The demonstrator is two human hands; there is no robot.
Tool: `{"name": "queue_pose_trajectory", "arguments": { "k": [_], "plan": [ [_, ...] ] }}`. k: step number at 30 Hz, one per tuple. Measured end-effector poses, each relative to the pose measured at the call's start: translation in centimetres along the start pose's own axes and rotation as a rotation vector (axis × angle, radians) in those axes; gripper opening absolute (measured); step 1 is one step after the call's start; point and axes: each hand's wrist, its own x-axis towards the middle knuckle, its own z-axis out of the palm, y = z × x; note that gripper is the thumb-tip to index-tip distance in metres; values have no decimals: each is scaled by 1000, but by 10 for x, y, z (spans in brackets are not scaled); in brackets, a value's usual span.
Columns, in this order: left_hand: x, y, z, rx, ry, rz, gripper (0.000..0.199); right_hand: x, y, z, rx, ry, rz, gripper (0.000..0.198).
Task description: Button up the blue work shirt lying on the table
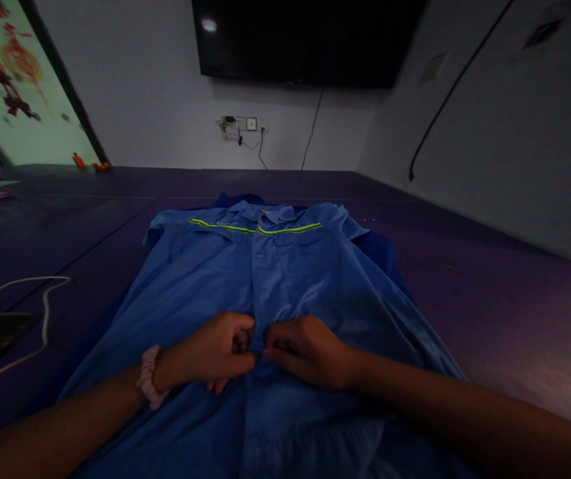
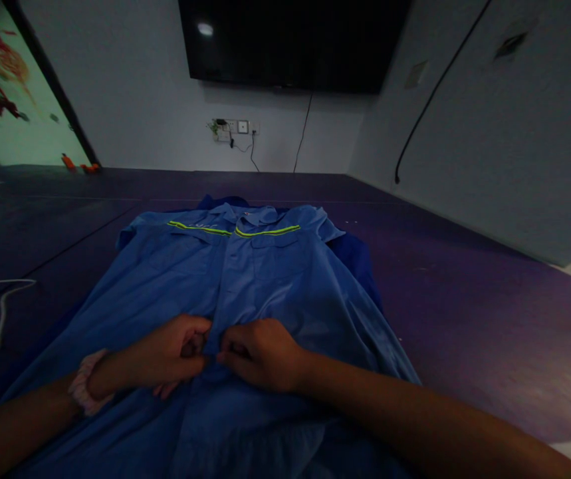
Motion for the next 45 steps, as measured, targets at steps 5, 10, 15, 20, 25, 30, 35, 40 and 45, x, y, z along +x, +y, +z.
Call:
{"name": "queue_pose_trajectory", "arguments": {
  "k": [5, 10, 15, 20, 25, 30, 35, 40, 45],
  "plan": [
    [-1, 1, 0, 20, 9, -38, 8, 0, -1, -1, -38, -42, 9, 15],
    [-1, 5, -4, 25, -27, -87, 19, 0, -2, -1, -57, -46, -1, 15],
    [-1, 5, -5, 41, -31, -112, 33, 0, -1, 0, -90, -31, 3, 14],
    [-2, 5, -9, -9, -110, -135, 38, 0, 0, 1, -107, -25, -19, 15],
    [-7, 9, -14, -47, -313, -179, 32, 0, -1, -1, -105, -39, -43, 15],
    [-13, 15, -10, -120, -487, -218, 27, 0, -3, -3, -122, -52, -33, 14],
    [-19, 21, -5, -258, -615, -245, 25, 0, -2, -2, -128, -40, -43, 15],
    [-14, 14, 1, -288, -640, -233, 33, 0, 0, 0, -118, -31, -46, 15],
    [-8, -2, 6, -298, -649, -210, 38, 1, 4, 4, -92, 18, -43, 13]
  ]
}}
